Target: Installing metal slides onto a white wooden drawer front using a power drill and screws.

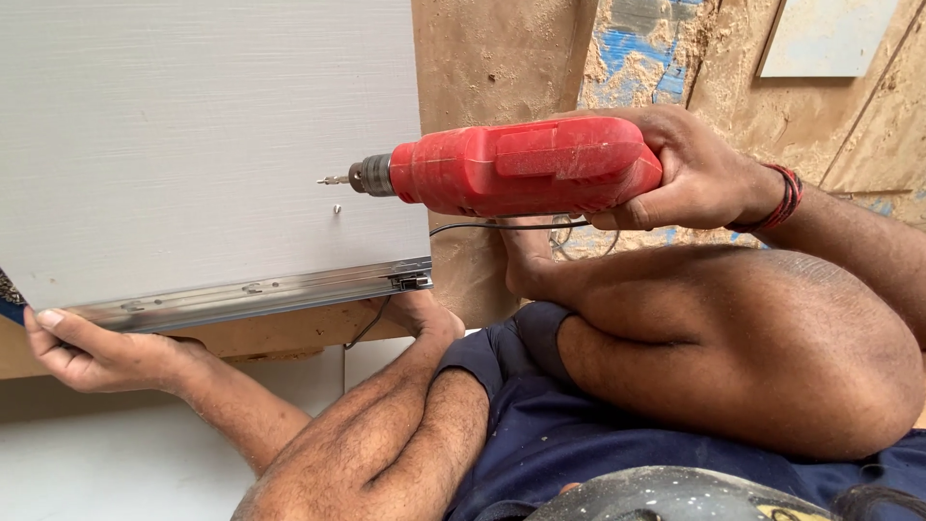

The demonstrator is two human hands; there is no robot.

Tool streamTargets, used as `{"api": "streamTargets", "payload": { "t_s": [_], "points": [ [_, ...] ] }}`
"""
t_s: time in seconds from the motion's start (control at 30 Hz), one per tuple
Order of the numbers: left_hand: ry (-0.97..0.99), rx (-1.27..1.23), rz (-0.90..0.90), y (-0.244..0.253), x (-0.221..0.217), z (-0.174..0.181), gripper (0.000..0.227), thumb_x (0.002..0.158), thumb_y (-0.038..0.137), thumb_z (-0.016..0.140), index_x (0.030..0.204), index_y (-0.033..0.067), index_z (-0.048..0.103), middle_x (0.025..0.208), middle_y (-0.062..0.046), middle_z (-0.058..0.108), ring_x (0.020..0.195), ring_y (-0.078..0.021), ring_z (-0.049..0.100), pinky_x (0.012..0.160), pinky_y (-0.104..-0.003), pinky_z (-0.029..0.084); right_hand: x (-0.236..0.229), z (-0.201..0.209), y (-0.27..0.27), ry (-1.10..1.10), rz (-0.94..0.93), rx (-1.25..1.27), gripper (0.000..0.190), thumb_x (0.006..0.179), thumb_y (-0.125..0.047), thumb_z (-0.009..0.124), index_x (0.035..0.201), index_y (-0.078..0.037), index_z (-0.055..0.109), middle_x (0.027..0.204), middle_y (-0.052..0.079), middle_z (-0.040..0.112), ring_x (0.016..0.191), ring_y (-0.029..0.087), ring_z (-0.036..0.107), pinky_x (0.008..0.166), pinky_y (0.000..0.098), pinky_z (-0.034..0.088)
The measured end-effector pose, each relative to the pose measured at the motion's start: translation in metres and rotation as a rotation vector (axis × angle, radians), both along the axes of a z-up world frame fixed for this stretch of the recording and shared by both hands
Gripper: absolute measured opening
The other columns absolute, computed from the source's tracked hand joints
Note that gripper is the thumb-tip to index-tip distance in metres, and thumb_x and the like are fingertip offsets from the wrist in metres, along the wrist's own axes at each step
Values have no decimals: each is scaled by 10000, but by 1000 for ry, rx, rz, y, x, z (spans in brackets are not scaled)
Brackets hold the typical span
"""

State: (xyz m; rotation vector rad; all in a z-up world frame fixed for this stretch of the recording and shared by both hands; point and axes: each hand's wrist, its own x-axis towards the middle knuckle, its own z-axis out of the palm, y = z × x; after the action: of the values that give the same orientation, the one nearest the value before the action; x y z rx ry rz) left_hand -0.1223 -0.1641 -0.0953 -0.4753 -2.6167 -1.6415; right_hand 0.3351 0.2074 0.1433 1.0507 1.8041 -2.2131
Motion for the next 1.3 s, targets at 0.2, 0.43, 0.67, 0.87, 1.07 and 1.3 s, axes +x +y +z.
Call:
{"api": "streamTargets", "payload": {
  "t_s": [0.2, 0.43, 0.67, 0.87, 1.07, 1.3],
  "points": [
    [-18, 2, 27, -2, -3, -1, 419, 1094, 368, 560, 1327, 33, 655, 1259, -180, 665, 1217, -258, 742, 983, -545, 638, 17, -2, 6, -63, 49, 27, 706, 740, -121, 732, 1430, -36, 607, 893, 50, 750, 759, 95, 693, 652, 253, 579],
    [-30, 8, -3, -4, -1, 0, 437, 1102, 373, 553, 1353, 30, 657, 1291, -200, 667, 1255, -284, 739, 1019, -563, 584, 22, -2, 7, -48, 54, 98, 734, 731, -131, 798, 1426, -15, 592, 1126, 67, 752, 946, 100, 676, 803, 262, 578],
    [-44, 6, 59, 1, 1, 5, 478, 1076, 395, 569, 1374, 24, 618, 1319, -222, 661, 1277, -297, 722, 1013, -558, 620, 23, 0, 13, -21, 98, 57, 714, 733, -163, 770, 1411, -12, 608, 1106, 81, 766, 915, 110, 692, 782, 264, 587],
    [-83, 47, 58, 9, 7, 10, 481, 1067, 394, 567, 1375, 28, 612, 1306, -232, 675, 1246, -310, 739, 987, -564, 650, 22, 7, 19, -34, 244, 155, 747, 733, -228, 758, 1428, -23, 577, 1015, 78, 804, 818, 119, 777, 717, 274, 650],
    [-88, 27, 44, 13, 10, 19, 478, 1068, 412, 556, 1377, 50, 605, 1303, -209, 653, 1248, -297, 725, 988, -564, 631, 21, 21, 22, -90, 240, 77, 861, 779, -375, 739, 1546, -27, 561, 1033, 91, 785, 812, 163, 781, 744, 312, 650],
    [-221, 80, 31, 27, 7, 36, 448, 1031, 394, 650, 1332, 63, 629, 1256, -181, 697, 1243, -278, 726, 1043, -550, 616, 25, 58, 23, -118, 460, 272, 951, 769, -579, 712, 1542, -48, 553, 1086, 85, 819, 908, 205, 796, 836, 347, 632]
  ]
}}
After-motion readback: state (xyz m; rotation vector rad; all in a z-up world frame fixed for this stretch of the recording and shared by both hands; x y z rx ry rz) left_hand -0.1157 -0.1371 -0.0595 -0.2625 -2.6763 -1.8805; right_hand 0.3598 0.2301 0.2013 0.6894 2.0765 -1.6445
